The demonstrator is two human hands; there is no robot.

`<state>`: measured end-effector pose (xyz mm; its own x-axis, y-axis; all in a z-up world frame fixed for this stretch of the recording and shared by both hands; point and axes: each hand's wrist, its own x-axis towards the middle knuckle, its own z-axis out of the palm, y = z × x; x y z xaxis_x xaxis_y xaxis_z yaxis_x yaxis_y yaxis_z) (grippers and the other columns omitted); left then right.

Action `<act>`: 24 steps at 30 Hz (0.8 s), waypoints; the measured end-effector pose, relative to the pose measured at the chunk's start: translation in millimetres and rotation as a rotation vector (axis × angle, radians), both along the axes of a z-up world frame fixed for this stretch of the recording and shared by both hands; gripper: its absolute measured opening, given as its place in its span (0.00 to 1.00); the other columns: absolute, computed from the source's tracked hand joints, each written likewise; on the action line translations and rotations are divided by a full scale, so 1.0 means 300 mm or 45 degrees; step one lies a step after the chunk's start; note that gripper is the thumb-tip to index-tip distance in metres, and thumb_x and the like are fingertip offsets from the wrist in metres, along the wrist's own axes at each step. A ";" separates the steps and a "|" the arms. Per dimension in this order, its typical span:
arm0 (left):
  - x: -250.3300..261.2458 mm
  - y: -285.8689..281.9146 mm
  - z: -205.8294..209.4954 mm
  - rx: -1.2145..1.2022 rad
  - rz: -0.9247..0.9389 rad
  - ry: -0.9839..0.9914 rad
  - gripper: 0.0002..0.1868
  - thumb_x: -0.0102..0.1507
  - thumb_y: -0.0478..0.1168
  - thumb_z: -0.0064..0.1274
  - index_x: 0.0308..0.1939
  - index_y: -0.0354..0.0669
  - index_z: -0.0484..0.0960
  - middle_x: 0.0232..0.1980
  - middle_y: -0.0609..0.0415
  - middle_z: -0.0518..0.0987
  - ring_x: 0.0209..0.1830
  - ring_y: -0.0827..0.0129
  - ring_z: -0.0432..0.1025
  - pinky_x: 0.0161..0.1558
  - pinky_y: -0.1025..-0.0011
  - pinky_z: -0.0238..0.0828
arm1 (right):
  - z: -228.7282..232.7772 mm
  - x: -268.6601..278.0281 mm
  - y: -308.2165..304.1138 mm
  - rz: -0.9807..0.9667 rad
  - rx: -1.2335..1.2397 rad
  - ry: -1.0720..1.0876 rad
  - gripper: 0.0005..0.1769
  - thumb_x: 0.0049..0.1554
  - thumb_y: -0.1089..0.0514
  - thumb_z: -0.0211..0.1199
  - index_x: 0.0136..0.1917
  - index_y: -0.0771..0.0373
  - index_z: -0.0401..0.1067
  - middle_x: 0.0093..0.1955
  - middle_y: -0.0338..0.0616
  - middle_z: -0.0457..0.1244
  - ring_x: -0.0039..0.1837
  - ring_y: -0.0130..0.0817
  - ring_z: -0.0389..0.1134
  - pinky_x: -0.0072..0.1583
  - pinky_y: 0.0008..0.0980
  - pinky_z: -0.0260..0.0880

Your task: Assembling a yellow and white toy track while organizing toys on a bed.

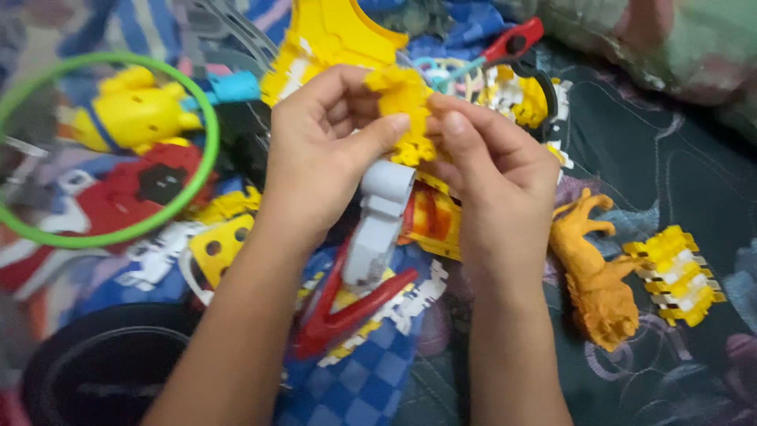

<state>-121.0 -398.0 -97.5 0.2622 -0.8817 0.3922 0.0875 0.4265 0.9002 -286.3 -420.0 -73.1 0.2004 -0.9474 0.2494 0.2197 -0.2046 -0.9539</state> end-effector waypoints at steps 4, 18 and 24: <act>0.098 0.133 0.133 0.187 0.226 0.295 0.14 0.64 0.30 0.59 0.54 0.33 0.80 0.46 0.54 0.81 0.43 0.73 0.77 0.46 0.72 0.75 | 0.016 0.018 0.017 0.001 0.085 -0.071 0.16 0.65 0.61 0.60 0.64 0.68 0.74 0.51 0.41 0.70 0.51 0.24 0.73 0.53 0.25 0.78; 0.219 0.654 0.387 0.596 0.469 0.692 0.04 0.64 0.32 0.50 0.43 0.36 0.76 0.44 0.48 0.83 0.42 0.64 0.80 0.46 0.66 0.77 | 0.205 0.161 -0.110 -0.247 -0.702 1.379 0.20 0.59 0.48 0.69 0.61 0.58 0.79 0.48 0.48 0.71 0.51 0.45 0.71 0.54 0.41 0.68; 0.183 0.715 0.389 0.756 0.408 0.796 0.08 0.62 0.33 0.53 0.45 0.36 0.79 0.42 0.46 0.86 0.39 0.65 0.81 0.42 0.69 0.75 | 0.162 0.362 -0.141 -0.058 -1.134 1.745 0.30 0.48 0.42 0.73 0.60 0.58 0.77 0.52 0.52 0.71 0.56 0.53 0.70 0.57 0.57 0.62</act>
<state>-66.1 -183.5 19.3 0.5404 -0.7417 -0.3974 0.5897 -0.0031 0.8076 -177.8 -462.3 -24.6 0.6972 -0.6210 0.3582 -0.6641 -0.7476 -0.0035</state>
